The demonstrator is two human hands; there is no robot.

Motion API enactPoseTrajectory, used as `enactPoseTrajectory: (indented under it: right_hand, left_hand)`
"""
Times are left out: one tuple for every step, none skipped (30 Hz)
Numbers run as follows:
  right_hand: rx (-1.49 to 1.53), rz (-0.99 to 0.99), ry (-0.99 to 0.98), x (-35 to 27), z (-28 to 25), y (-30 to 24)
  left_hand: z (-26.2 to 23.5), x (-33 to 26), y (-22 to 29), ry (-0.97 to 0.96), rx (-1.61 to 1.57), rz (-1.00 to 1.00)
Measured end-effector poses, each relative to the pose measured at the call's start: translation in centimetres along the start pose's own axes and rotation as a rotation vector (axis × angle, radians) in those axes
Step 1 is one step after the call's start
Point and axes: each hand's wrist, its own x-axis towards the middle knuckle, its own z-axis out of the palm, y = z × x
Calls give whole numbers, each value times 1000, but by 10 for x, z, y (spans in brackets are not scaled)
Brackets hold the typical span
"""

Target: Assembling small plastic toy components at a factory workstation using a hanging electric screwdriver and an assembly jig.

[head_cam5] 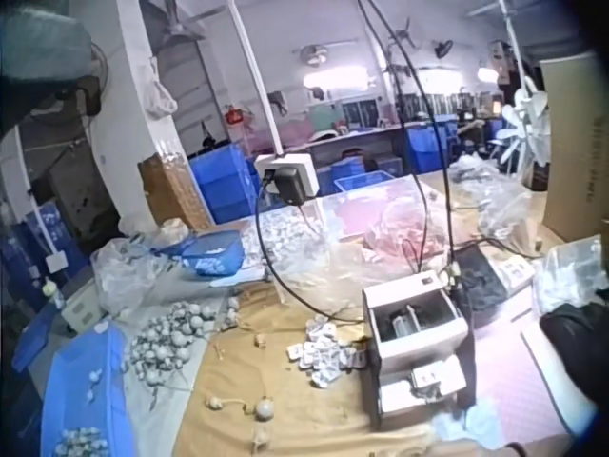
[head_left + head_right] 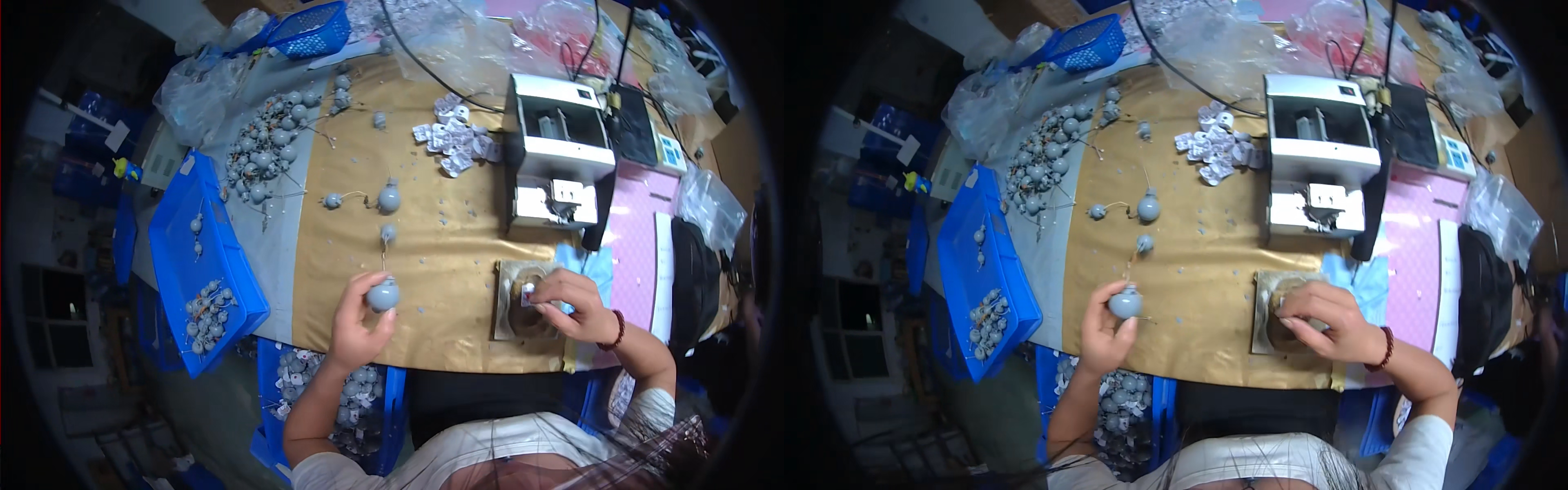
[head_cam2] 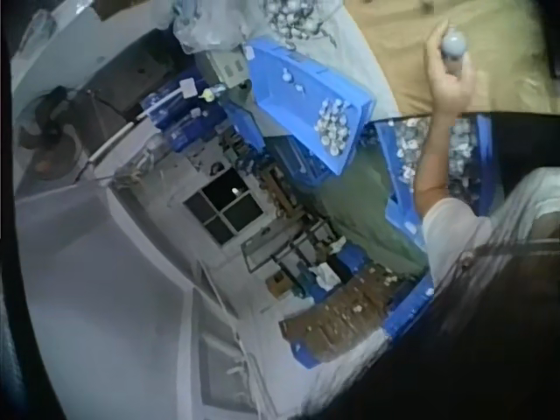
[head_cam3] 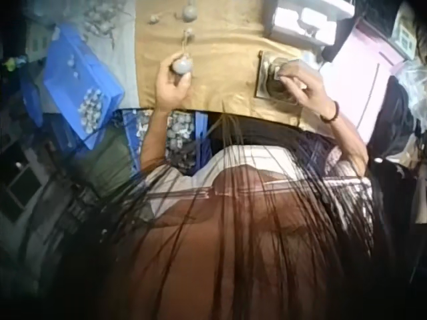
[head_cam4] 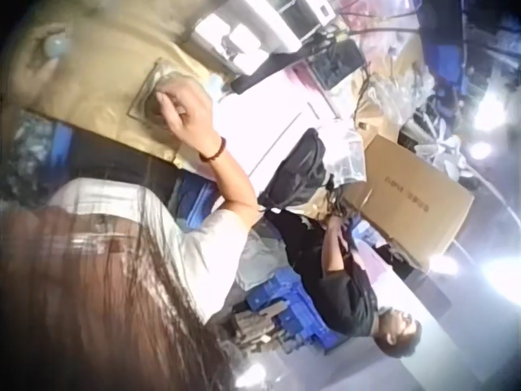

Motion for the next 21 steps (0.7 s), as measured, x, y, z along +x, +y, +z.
enactPoseTrajectory:
  right_hand:
    - [-44,-19,-20,1,0,-3]
    - [-88,-36,-41,2,-1,-5]
    - [-106,-90,-2,7,0,-10]
    - [-124,-144,33,15,3,-17]
    - [-144,-197,67,21,5,-23]
    - [-129,-219,47,24,7,-27]
    - [-65,-182,39,30,11,-36]
    - [-1,-145,32,32,14,-43]
    - [116,-13,-59,27,12,-45]
    - [235,119,-146,21,11,-45]
    - [358,253,-229,15,9,-46]
    - [443,426,-249,9,6,-45]
    - [528,599,-266,3,1,-44]
    - [614,773,-281,-3,-2,-44]
    - [731,737,-196,-13,1,-40]
    - [615,632,-161,-21,3,-36]
    - [498,527,-130,-27,4,-32]
    - [385,417,-103,-31,6,-29]
    - [426,453,-126,-36,5,-28]
    - [427,441,-111,-40,5,-25]
    - [432,426,-97,-43,7,-21]
  left_hand:
    - [4,-2,10,-7,-75,45]
    - [8,-4,19,-18,-149,90]
    - [12,-8,32,-88,-198,135]
    - [18,-10,41,-158,-266,152]
    - [24,-11,49,-233,-334,166]
    - [30,-14,58,-305,-400,173]
    - [40,-18,63,-350,-504,129]
    - [47,-22,65,-395,-607,83]
    - [53,-22,61,-458,-652,80]
    - [59,-25,58,-446,-717,18]
    - [64,-31,56,-433,-780,-47]
    - [71,-34,47,-418,-819,-100]
    - [76,-36,39,-403,-858,-152]
    - [82,-38,30,-388,-897,-202]
    - [88,-38,23,-369,-910,-259]
    - [96,-40,17,-349,-904,-320]
    - [105,-40,13,-327,-902,-379]
    - [112,-41,9,-300,-897,-439]
    - [119,-41,4,-302,-891,-505]
    - [127,-41,2,-308,-853,-499]
    - [134,-41,-1,-313,-812,-492]
